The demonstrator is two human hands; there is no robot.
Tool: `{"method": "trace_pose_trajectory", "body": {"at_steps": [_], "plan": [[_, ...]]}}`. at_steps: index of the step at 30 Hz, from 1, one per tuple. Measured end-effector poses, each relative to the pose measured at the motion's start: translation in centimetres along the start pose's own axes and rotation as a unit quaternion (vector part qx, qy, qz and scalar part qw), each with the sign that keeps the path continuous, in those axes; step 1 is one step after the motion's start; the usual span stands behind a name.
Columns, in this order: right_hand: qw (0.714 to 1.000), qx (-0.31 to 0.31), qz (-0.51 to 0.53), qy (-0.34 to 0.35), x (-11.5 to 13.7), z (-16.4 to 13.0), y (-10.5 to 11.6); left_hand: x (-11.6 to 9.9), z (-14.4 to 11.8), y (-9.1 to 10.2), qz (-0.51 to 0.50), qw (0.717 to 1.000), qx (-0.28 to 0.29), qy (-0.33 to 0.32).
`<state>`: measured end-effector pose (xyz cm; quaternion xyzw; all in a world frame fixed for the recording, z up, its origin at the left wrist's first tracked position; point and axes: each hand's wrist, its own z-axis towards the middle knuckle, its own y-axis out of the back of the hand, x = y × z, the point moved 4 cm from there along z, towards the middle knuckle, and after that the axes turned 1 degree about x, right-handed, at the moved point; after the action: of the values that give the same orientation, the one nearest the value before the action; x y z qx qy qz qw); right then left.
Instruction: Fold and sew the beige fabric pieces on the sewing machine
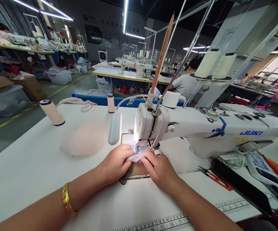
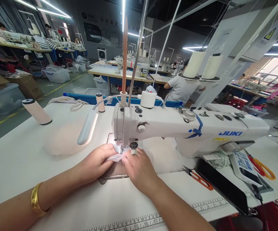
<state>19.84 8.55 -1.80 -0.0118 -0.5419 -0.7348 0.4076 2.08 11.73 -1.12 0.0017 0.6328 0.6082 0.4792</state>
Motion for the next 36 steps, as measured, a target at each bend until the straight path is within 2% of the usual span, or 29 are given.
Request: {"method": "trace_pose_trajectory", "body": {"at_steps": [2, 5, 8, 11, 13, 16, 27, 32, 36], "plan": [[0.999, -0.025, 0.018, -0.017, 0.0, 0.2, 0.3, -0.2, 0.2, 0.4, -0.015, 1.0, 0.003, 0.006], [0.999, -0.025, 0.031, -0.018, 0.2, 0.2, 0.7, -0.5, 0.2, 0.5, 0.006, 1.0, -0.007, -0.021], [0.999, 0.033, 0.021, 0.027, 0.6, -0.1, 0.8, -0.8, -0.4, 0.3, 0.066, 0.994, -0.036, -0.078], [0.991, 0.101, -0.03, 0.079, 1.3, -0.9, 1.0, -1.6, -1.6, -0.2, 0.103, 0.984, -0.044, -0.141], [0.988, 0.12, -0.06, 0.083, 1.6, -1.2, 1.3, -2.2, -2.5, -0.4, 0.104, 0.979, -0.036, -0.174], [0.985, 0.134, -0.074, 0.081, 1.9, -1.4, 1.5, -2.7, -3.2, -0.5, 0.1, 0.976, -0.041, -0.187], [0.985, 0.111, -0.101, 0.079, 1.0, -1.2, 0.8, -1.9, -2.2, 0.0, 0.131, 0.973, -0.06, -0.181], [0.985, 0.086, -0.115, 0.091, 1.1, -1.1, 0.9, -2.0, -2.1, 0.0, 0.143, 0.962, -0.072, -0.221], [0.985, 0.091, -0.111, 0.091, 1.3, -1.2, 0.8, -2.0, -2.4, -0.2, 0.134, 0.964, -0.052, -0.225]]}}
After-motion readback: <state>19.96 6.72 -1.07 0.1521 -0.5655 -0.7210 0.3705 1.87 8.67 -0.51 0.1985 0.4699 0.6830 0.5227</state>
